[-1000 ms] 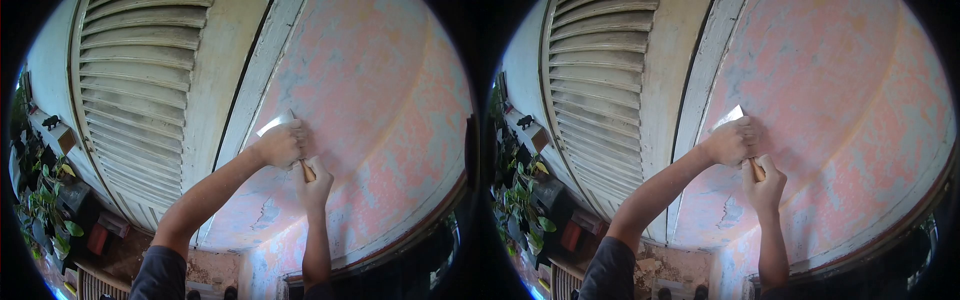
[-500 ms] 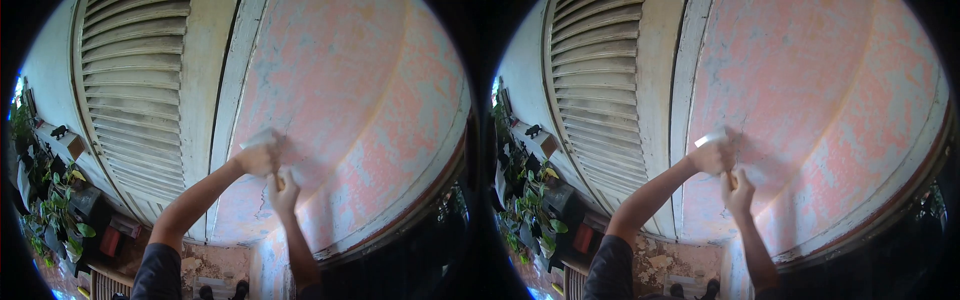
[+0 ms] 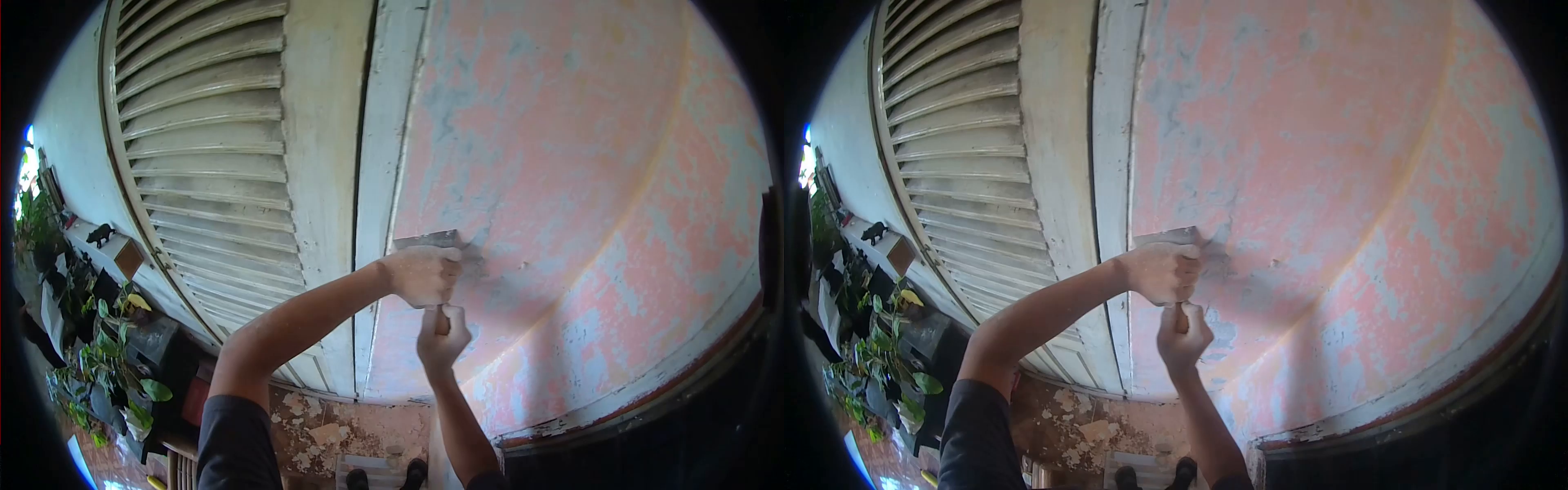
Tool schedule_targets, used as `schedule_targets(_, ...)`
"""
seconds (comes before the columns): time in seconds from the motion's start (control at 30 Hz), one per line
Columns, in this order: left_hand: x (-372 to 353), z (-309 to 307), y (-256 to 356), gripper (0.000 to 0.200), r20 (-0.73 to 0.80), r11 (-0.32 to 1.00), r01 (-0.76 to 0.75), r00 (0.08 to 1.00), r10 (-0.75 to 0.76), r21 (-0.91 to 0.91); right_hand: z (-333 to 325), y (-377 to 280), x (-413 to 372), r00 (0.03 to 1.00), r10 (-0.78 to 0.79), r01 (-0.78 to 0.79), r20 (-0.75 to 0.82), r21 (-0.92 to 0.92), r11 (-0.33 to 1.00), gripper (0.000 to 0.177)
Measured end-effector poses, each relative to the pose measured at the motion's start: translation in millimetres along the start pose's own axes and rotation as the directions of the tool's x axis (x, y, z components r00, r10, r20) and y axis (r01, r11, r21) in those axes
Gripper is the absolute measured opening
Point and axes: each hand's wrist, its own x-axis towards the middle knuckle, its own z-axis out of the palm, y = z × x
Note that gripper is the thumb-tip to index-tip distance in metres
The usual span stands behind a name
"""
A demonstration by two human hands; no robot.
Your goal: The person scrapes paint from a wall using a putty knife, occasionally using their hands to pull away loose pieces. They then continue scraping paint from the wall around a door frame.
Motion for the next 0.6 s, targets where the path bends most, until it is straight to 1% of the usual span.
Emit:
schedule_targets(0.03,1,2,-1,0.012,-0.057,0.999,0.019,0.998,-0.018,0.028,-2,3,6,1.0,-0.01,0.01,-0.012,0.012,1.0,0.016)
schedule_targets(0.07,3,5,-1,0.013,-0.031,0.997,0.057,0.998,-0.056,0.054,-6,6,12,0.998,-0.053,0.052,0.019,0.009,0.999,0.016)
schedule_targets(0.1,6,10,-3,0.013,-0.046,0.99,0.08,0.996,-0.075,0.115,-11,7,21,0.994,-0.095,0.094,0.054,0.016,0.995,0.016)
schedule_targets(0.13,7,13,-6,0.013,-0.053,0.978,0.11,0.993,-0.102,0.18,-18,2,32,0.988,-0.109,0.112,0.113,-0.025,0.993,0.016)
schedule_targets(0.17,11,9,-9,0.015,-0.138,0.977,0.138,0.984,-0.116,0.16,-25,-4,45,0.976,-0.119,0.13,0.182,-0.052,0.99,0.016)
schedule_targets(0.2,16,10,-12,0.016,-0.223,0.974,0.188,0.962,-0.157,0.127,-31,0,56,0.959,-0.165,0.189,0.23,-0.086,0.978,0.016)
schedule_targets(0.23,21,11,-15,0.017,-0.316,0.98,0.189,0.935,-0.161,0.058,-40,-7,68,0.943,-0.159,0.204,0.292,-0.131,0.97,0.015)
schedule_targets(0.27,27,10,-17,0.018,-0.406,0.984,0.175,0.899,-0.164,-0.01,-44,0,72,0.94,-0.19,0.233,0.282,-0.128,0.964,0.015)
schedule_targets(0.3,34,11,-19,0.019,-0.492,0.986,0.148,0.855,-0.165,-0.073,-52,12,84,0.897,-0.269,0.34,0.35,-0.16,0.927,0.016)
schedule_targets(0.33,36,17,-21,0.017,-0.561,0.982,0.184,0.809,-0.174,-0.041,-54,12,95,0.865,-0.285,0.368,0.414,-0.137,0.92,0.018)
schedule_targets(0.37,39,33,-28,0.019,-0.594,0.964,0.263,0.783,-0.183,0.05,-54,27,104,0.842,-0.342,0.42,0.417,-0.109,0.901,0.013)
schedule_targets(0.4,44,40,-34,0.021,-0.653,0.961,0.276,0.73,-0.201,0.013,-48,21,113,0.818,-0.366,0.407,0.443,0.003,0.913,0.013)
schedule_targets(0.43,46,37,-31,0.024,-0.668,0.938,0.346,0.7,-0.251,0.01,-55,10,124,0.815,-0.267,0.348,0.514,-0.066,0.935,0.015)
schedule_targets(0.47,52,36,-31,0.027,-0.702,0.924,0.383,0.657,-0.275,-0.003,-62,5,137,0.812,-0.161,0.307,0.561,-0.176,0.935,0.017)
schedule_targets(0.5,50,34,-30,0.027,-0.7,0.92,0.393,0.658,-0.279,0.003,-63,2,145,0.807,-0.166,0.309,0.567,-0.166,0.937,0.017)
schedule_targets(0.57,60,37,-28,0.031,-0.788,0.874,0.483,0.518,-0.334,-0.053,-70,-8,159,0.759,-0.192,0.39,0.622,-0.197,0.9,0.02)
schedule_targets(0.6,65,40,-28,0.033,-0.823,0.87,0.485,0.458,-0.337,-0.087,-71,-8,163,0.754,-0.211,0.389,0.621,-0.164,0.907,0.021)
